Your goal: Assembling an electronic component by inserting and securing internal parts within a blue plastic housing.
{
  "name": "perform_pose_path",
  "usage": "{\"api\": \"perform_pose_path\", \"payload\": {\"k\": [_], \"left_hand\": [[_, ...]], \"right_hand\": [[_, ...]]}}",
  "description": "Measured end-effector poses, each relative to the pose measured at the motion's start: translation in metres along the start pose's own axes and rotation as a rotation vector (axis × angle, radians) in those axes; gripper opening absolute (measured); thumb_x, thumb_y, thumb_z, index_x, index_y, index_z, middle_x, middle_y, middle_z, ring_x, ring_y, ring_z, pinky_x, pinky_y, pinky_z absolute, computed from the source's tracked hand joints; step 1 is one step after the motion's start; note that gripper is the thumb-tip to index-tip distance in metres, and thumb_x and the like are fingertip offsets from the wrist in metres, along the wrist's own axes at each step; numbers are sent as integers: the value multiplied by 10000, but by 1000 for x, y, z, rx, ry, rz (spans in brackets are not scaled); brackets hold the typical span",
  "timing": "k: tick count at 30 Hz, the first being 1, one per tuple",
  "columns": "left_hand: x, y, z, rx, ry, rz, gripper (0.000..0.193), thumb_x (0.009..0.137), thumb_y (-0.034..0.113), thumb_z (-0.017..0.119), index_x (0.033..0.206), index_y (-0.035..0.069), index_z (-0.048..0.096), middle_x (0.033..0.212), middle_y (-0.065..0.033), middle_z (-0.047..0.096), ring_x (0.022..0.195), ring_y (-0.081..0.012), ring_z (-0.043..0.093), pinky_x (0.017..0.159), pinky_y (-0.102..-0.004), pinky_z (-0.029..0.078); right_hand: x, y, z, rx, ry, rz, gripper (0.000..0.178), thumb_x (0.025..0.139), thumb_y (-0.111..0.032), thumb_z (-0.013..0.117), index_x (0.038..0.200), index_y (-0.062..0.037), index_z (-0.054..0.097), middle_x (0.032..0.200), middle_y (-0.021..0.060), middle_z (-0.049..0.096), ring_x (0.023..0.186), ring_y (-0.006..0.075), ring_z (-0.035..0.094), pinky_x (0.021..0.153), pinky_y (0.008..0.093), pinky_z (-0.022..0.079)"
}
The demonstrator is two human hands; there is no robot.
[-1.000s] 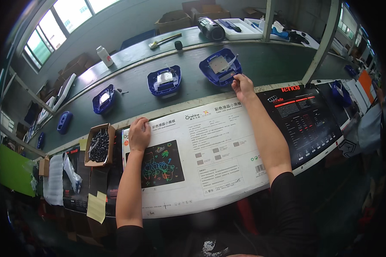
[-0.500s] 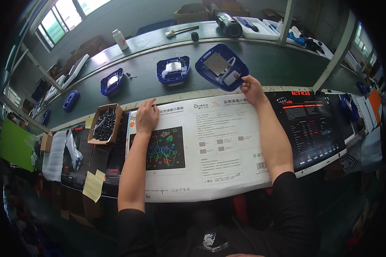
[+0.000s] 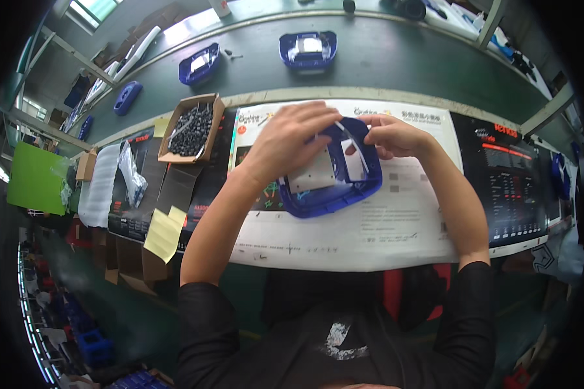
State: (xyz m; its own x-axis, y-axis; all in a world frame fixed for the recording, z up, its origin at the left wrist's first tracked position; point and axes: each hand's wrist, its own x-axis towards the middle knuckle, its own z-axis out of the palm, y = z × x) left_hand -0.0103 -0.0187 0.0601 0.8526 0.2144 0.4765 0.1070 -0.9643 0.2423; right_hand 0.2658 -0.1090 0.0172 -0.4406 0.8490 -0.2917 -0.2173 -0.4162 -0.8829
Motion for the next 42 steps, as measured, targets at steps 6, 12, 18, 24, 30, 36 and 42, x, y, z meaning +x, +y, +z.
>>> {"api": "perform_pose_path", "payload": {"k": [6,12,18,24,30,36,42], "left_hand": [[-41,-6,15,-40,-75,-63,278,929,116,699,1203,86,733,1154,-87,745,1107,-263,684,980,-379,522],[-49,3,19,-505,55,-295,181,1007,90,630,1131,36,751,1092,-82,772,996,-173,728,903,-305,560],[-58,3,24,-710,127,-403,186,1015,152,629,1044,6,740,766,-59,710,690,-112,621,665,-296,509],[-67,-8,18,-836,65,-454,250,1045,209,614,1041,-11,732,713,-22,668,703,-55,528,640,-272,472],[-66,-6,10,-882,-40,-434,283,1049,248,606,1041,13,763,825,-55,754,779,-74,650,729,-258,526],[-59,2,3,-855,-72,-371,296,1047,269,599,1009,32,773,853,-80,772,761,-122,693,722,-288,540],[-59,1,5,-777,-183,-369,254,1060,199,583,1074,11,753,913,-75,783,853,-124,714,813,-282,560]], "right_hand": [[-7,15,50,-147,37,94,486,935,-59,540,1418,-21,508,1076,167,738,591,76,592,499,219,491],[-8,22,96,-1108,587,-220,397,935,-180,675,1292,-10,639,1193,173,704,1046,314,689,933,397,552],[28,22,129,-916,597,-638,345,930,-231,745,1226,-56,722,1196,130,698,1096,252,659,934,360,547],[44,27,133,-627,513,-609,297,944,-191,755,1182,-14,737,1173,104,714,853,117,668,749,233,556],[46,29,138,-410,481,-602,202,957,-136,740,1092,14,751,1100,115,719,808,124,672,692,251,570],[40,34,135,-288,435,-606,183,946,-139,752,1009,33,746,1043,124,712,740,135,664,638,255,551],[37,34,134,-224,415,-641,127,950,-90,741,972,35,745,896,67,717,692,89,634,608,214,524]]}}
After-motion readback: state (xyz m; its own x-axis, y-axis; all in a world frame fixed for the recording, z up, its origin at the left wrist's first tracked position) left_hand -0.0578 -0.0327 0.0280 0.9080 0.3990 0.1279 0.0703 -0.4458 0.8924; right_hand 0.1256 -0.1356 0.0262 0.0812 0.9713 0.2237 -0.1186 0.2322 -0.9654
